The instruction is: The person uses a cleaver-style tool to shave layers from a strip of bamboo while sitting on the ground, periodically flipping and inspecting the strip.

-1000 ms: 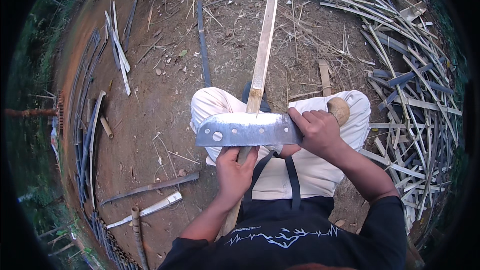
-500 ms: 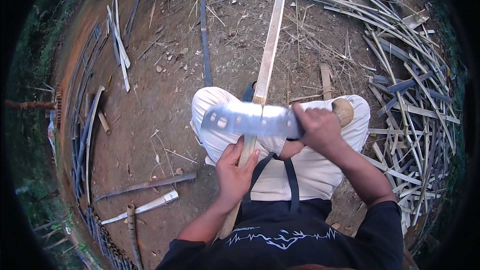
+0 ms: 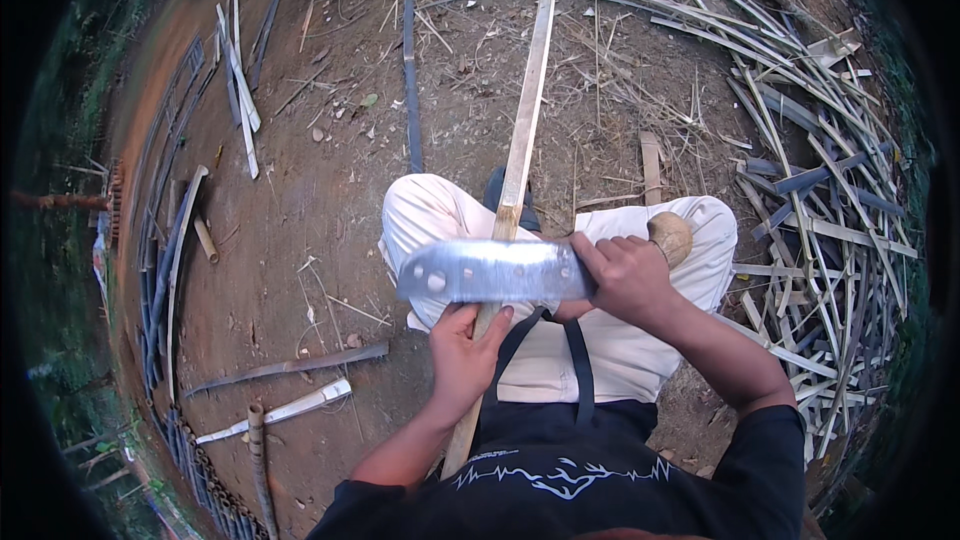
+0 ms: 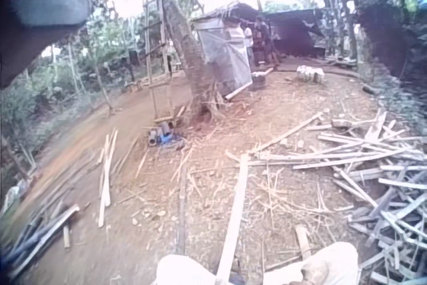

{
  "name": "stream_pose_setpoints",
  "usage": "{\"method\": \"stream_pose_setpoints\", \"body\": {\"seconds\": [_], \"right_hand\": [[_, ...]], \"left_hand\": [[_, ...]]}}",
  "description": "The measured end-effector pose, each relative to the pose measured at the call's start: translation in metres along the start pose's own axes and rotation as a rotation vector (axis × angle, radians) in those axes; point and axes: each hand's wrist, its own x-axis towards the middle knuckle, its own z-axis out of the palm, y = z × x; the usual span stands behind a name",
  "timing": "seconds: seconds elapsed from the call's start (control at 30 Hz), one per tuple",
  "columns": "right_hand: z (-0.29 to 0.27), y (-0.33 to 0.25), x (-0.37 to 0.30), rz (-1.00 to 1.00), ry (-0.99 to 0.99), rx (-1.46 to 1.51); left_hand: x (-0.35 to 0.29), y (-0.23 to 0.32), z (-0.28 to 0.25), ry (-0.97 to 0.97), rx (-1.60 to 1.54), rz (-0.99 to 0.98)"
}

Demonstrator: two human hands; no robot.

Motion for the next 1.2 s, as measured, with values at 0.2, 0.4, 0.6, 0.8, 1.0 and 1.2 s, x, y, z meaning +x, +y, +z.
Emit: {"method": "stream_pose_setpoints", "body": {"seconds": [0.2, 0.4, 0.6, 0.8, 1.0, 1.2], "right_hand": [[0.005, 0.096, 0.026, 0.509, -0.06, -0.121], [-0.003, 0.006, -0.007, 0.146, -0.08, 0.086], [0.007, -0.002, -0.005, 0.204, -0.06, 0.139], [0.004, 0.011, -0.002, 0.26, -0.123, 0.14], [0.013, 0.067, 0.004, 0.4, 0.007, 0.074], [0.004, 0.028, -0.005, 0.124, -0.009, 0.134]], "left_hand": [[-0.023, 0.001, -0.015, -0.024, 0.207, 0.08], [-0.01, 0.001, -0.005, 0.021, 0.174, 0.07], [-0.017, -0.006, -0.007, 0.011, 0.117, 0.105], [-0.023, 0.0, -0.001, -0.025, 0.067, -0.047], [-0.037, -0.006, -0.014, -0.093, 0.088, 0.064], [-0.039, -0.004, -0.01, 0.002, 0.178, 0.092]]}}
